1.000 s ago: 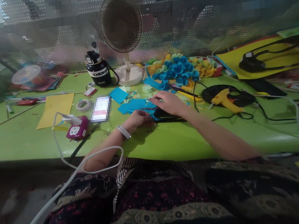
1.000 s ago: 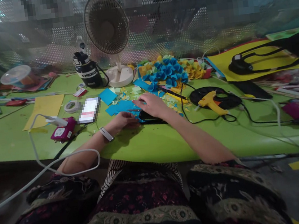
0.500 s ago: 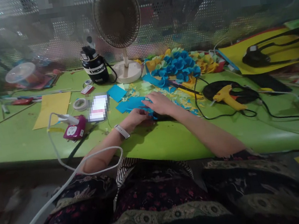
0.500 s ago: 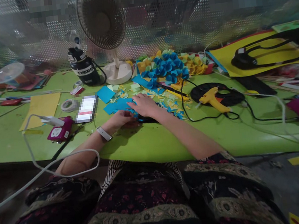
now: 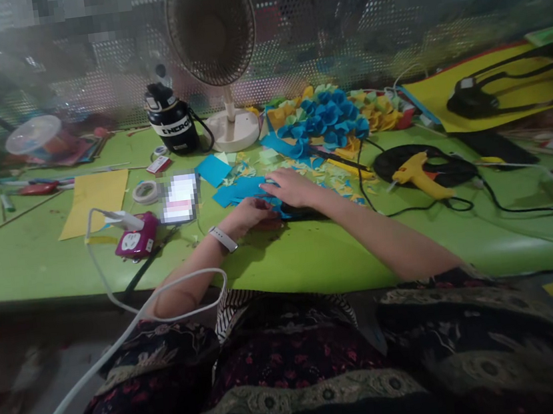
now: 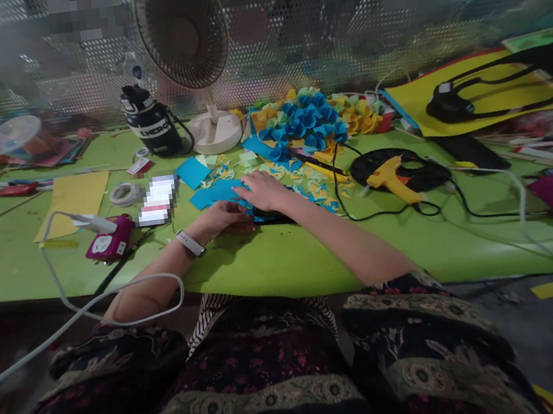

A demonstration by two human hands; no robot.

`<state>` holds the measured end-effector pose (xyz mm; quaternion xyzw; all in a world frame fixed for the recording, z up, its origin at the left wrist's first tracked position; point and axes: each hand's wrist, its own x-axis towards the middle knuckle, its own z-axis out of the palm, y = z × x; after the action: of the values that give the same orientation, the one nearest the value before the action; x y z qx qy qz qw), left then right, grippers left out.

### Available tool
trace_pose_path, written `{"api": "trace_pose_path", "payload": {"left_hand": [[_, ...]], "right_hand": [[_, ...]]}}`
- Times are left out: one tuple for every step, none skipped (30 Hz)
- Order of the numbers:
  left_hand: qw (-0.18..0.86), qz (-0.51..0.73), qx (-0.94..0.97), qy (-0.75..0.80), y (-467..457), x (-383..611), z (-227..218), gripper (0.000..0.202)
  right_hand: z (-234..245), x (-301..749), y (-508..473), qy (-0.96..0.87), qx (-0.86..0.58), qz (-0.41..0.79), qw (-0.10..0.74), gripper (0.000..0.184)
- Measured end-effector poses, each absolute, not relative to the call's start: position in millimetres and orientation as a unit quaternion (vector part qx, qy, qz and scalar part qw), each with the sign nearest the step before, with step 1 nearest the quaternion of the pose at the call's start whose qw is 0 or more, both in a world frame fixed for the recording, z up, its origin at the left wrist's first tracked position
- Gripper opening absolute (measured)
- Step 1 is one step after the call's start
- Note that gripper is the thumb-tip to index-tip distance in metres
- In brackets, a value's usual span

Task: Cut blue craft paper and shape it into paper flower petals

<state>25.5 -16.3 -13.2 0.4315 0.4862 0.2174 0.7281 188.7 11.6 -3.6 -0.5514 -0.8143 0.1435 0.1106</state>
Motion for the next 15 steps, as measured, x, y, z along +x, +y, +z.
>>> {"api": "trace_pose_path", "payload": {"left_hand": [[0.728,0.217,0.433,0.484,-16.1,25.3,-13.2,0.027],[0.728,0.218,0.434,0.484,-15.8,25.0,-13.4,0.027],[0.728,0.218,0.435,0.483,-15.5,24.7,-13.8,0.027],[0.727,0.219,0.436,0.482,-15.2,24.3,-14.4,0.027],[0.728,0.218,0.438,0.481,-15.0,24.0,-14.9,0.027],[0.729,0.218,0.438,0.478,-14.8,23.7,-15.3,0.027],[0.731,0.217,0.439,0.476,-14.7,23.6,-15.6,0.028],[0.731,0.216,0.439,0.475,-14.6,23.4,-15.8,0.028],[0.731,0.215,0.439,0.476,-14.6,23.4,-15.8,0.028],[0.730,0.215,0.439,0.478,-14.6,23.3,-15.9,0.028],[0.728,0.215,0.438,0.481,-14.6,23.3,-16.1,0.027],[0.727,0.215,0.438,0.483,-14.5,23.2,-16.5,0.027],[0.727,0.216,0.439,0.482,-14.2,23.0,-17.1,0.027],[0.729,0.216,0.440,0.478,-13.9,22.7,-17.7,0.027],[0.732,0.216,0.442,0.472,-13.5,22.5,-18.4,0.028]], "right_hand": [[-3.9,188.6,11.8,-0.815,-0.551,0.146,0.110,0.050],[-4.7,188.5,12.1,-0.814,-0.551,0.147,0.109,0.050],[-5.9,188.4,12.5,-0.814,-0.552,0.147,0.109,0.050],[-7.4,188.3,13.0,-0.813,-0.553,0.147,0.110,0.049],[-9.0,188.3,13.6,-0.812,-0.554,0.148,0.111,0.049],[-10.7,188.3,14.2,-0.811,-0.555,0.148,0.114,0.049],[-12.1,188.4,14.8,-0.810,-0.555,0.149,0.116,0.048],[-13.3,188.6,15.4,-0.809,-0.555,0.151,0.119,0.048],[-14.2,188.8,16.0,-0.809,-0.553,0.153,0.122,0.048],[-14.8,189.1,16.5,-0.810,-0.552,0.156,0.124,0.047],[-15.2,189.4,17.0,-0.810,-0.551,0.159,0.125,0.047],[-15.4,189.8,17.4,-0.809,-0.550,0.162,0.126,0.046],[-15.5,190.2,17.8,-0.809,-0.549,0.167,0.127,0.046],[-15.4,190.6,18.3,-0.810,-0.545,0.175,0.127,0.046],[-15.4,190.9,18.6,-0.811,-0.542,0.183,0.127,0.046]]}}
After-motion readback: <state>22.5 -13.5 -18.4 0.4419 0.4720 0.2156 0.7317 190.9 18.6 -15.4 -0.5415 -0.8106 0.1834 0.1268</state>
